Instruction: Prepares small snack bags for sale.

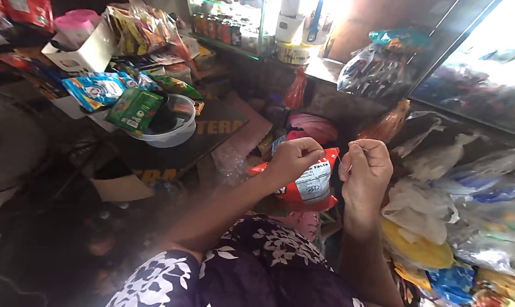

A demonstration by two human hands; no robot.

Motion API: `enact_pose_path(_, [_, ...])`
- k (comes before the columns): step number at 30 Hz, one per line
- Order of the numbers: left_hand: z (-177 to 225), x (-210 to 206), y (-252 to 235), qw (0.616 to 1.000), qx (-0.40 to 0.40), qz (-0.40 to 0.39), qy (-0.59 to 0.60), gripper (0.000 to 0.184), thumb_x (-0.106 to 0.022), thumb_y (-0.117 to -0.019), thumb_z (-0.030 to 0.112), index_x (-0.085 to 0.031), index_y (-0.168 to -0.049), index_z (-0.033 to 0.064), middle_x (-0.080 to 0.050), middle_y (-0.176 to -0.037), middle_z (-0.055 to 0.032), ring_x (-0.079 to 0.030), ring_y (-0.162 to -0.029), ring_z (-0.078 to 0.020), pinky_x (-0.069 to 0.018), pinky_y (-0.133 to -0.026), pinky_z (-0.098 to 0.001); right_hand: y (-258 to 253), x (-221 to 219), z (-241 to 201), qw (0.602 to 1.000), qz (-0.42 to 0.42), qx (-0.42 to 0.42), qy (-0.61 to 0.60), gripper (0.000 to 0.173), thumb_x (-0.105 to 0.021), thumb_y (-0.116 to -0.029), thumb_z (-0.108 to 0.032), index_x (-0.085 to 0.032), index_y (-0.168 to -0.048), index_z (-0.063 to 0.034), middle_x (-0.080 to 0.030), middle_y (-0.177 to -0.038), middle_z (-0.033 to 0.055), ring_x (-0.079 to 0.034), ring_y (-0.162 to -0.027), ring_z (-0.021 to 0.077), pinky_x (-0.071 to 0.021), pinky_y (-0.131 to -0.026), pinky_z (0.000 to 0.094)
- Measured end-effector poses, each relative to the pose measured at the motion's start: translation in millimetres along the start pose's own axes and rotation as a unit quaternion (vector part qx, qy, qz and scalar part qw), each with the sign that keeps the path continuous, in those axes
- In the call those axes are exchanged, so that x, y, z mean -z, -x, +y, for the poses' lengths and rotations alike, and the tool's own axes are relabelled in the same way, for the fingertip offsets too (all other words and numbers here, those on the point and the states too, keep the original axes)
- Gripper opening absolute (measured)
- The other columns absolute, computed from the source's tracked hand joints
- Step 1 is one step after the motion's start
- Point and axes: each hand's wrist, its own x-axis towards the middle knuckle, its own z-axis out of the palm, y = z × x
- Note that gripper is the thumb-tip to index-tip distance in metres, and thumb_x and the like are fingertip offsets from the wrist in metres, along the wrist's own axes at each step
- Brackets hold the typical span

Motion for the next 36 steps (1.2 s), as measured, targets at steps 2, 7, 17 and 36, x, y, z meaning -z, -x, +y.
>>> enact_pose_path(2, [4.9,1.1,2.1,0.999,0.044,-0.016,0.02,0.013,-0.061,-0.1007,0.007,-0.068,-0.095,-0.0013,-0.062,-0.077,-0.0018,-0.054,-0.066,-0.0024,-0.0469,-0.064,-0.0195,1.9,-0.4,5.6,0.999,0.004,0.03,0.025,0.014,-0.052,-0.1,-0.005,-0.061,-0.102,-0.016,-0.056,-0.071,-0.0159,-0.047,-0.052,-0.0063,-0.0421,-0.048,0.0113])
enact_pose_path(7, [7.6,0.0,7.2,0.995,0.073,-0.045,0.044,0.011,-0.061,-0.1007,0.005,-0.068,-0.096,-0.0022,-0.062,-0.079,-0.002,-0.055,-0.069,-0.0013,-0.0477,-0.066,-0.0182,5.1,1.3,9.4,0.992,0.001,0.084,0.093,0.012,-0.057,-0.0985,-0.003,-0.064,-0.108,-0.0069,-0.062,-0.082,-0.0131,-0.052,-0.061,-0.0089,-0.0463,-0.055,0.0099])
enact_pose_path(17, [-3.1,-12.5,5.3,0.995,0.084,-0.033,0.052,0.009,-0.06,-0.1006,0.004,-0.067,-0.102,-0.0019,-0.062,-0.083,-0.0013,-0.054,-0.07,-0.0006,-0.047,-0.066,-0.017,5.5,6.1,19.5,0.971,0.013,0.106,0.212,0.015,-0.059,-0.096,-0.001,-0.065,-0.106,0.0082,-0.062,-0.078,-0.0019,-0.051,-0.064,-0.0113,-0.0443,-0.062,0.0063])
enact_pose_path(36, [-15.2,-25.0,-2.8,0.995,0.087,-0.03,0.024,0.011,-0.058,-0.1024,0.008,-0.065,-0.103,-0.0009,-0.062,-0.086,-0.0036,-0.056,-0.072,-0.0035,-0.0485,-0.068,-0.0194,4.0,15.5,34.5,0.961,0.029,0.076,0.264,0.017,-0.059,-0.0975,-0.004,-0.067,-0.107,0.008,-0.062,-0.076,0.003,-0.047,-0.061,-0.0079,-0.0414,-0.059,0.0081])
